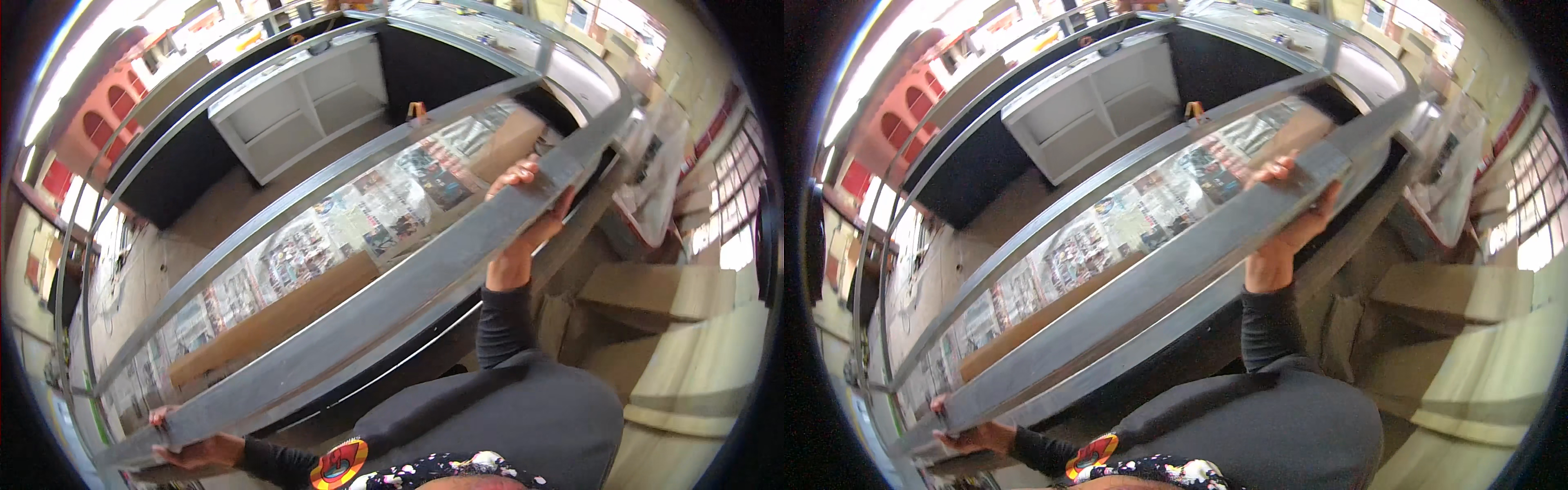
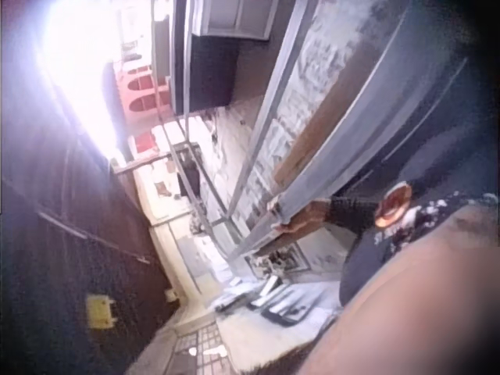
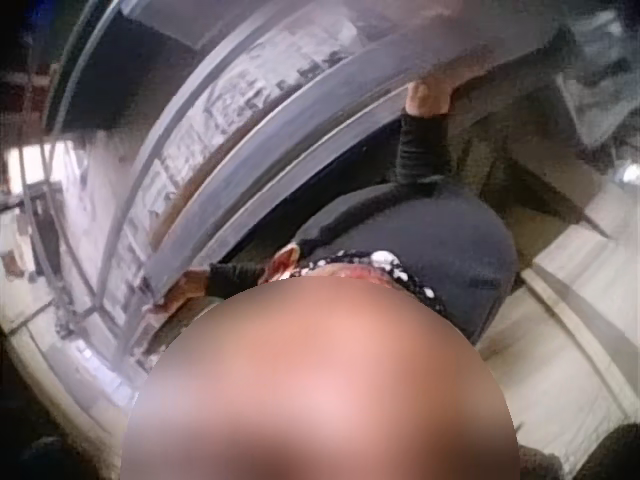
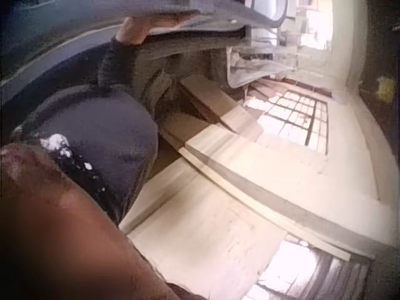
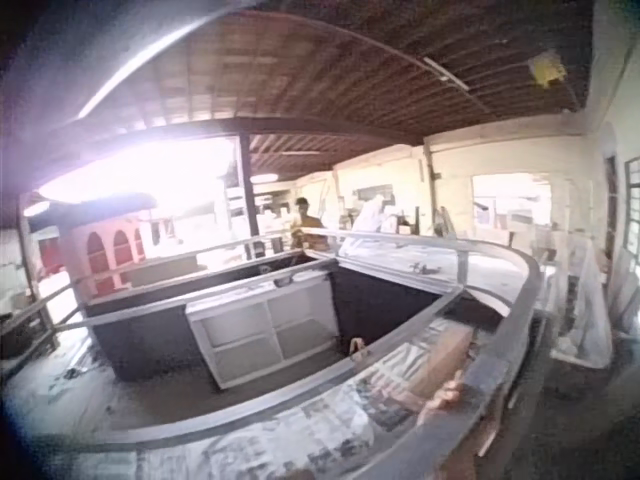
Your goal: Moving and assembling large metal frames in a workshop.
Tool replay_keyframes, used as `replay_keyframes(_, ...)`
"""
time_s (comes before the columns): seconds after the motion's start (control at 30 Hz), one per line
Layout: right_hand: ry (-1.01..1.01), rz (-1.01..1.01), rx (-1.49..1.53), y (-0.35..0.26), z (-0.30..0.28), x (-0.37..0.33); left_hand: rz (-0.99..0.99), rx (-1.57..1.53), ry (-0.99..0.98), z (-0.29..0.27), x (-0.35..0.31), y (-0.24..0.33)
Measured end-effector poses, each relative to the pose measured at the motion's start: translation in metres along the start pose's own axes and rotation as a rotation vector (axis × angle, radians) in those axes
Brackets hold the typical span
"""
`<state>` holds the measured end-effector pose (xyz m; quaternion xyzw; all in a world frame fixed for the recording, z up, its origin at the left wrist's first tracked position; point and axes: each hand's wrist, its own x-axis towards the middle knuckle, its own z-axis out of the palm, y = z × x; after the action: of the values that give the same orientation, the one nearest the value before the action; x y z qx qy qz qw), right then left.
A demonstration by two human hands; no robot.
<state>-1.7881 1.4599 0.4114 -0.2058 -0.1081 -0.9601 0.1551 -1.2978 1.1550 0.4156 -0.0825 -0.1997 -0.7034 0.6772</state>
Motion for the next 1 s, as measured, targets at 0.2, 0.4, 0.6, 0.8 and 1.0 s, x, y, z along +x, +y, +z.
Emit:
replay_keyframes(0.2,-0.085,0.106,-0.023,0.000,0.006,-0.001,-0.117,-0.195,-0.096,0.009,-0.003,-0.015)
replay_keyframes(0.4,0.023,0.116,0.116,0.016,-0.003,0.000,-0.087,-0.218,-0.046,0.033,-0.015,-0.017)
replay_keyframes(0.6,0.030,0.077,-0.039,0.022,0.019,-0.020,-0.008,-0.200,-0.037,0.010,0.001,-0.033)
replay_keyframes(0.8,-0.031,0.083,-0.158,0.060,0.044,-0.040,0.144,-0.082,0.041,0.017,-0.011,-0.023)
replay_keyframes(1.0,-0.060,0.096,-0.184,0.074,0.053,-0.044,0.190,-0.028,0.153,0.022,-0.006,-0.029)
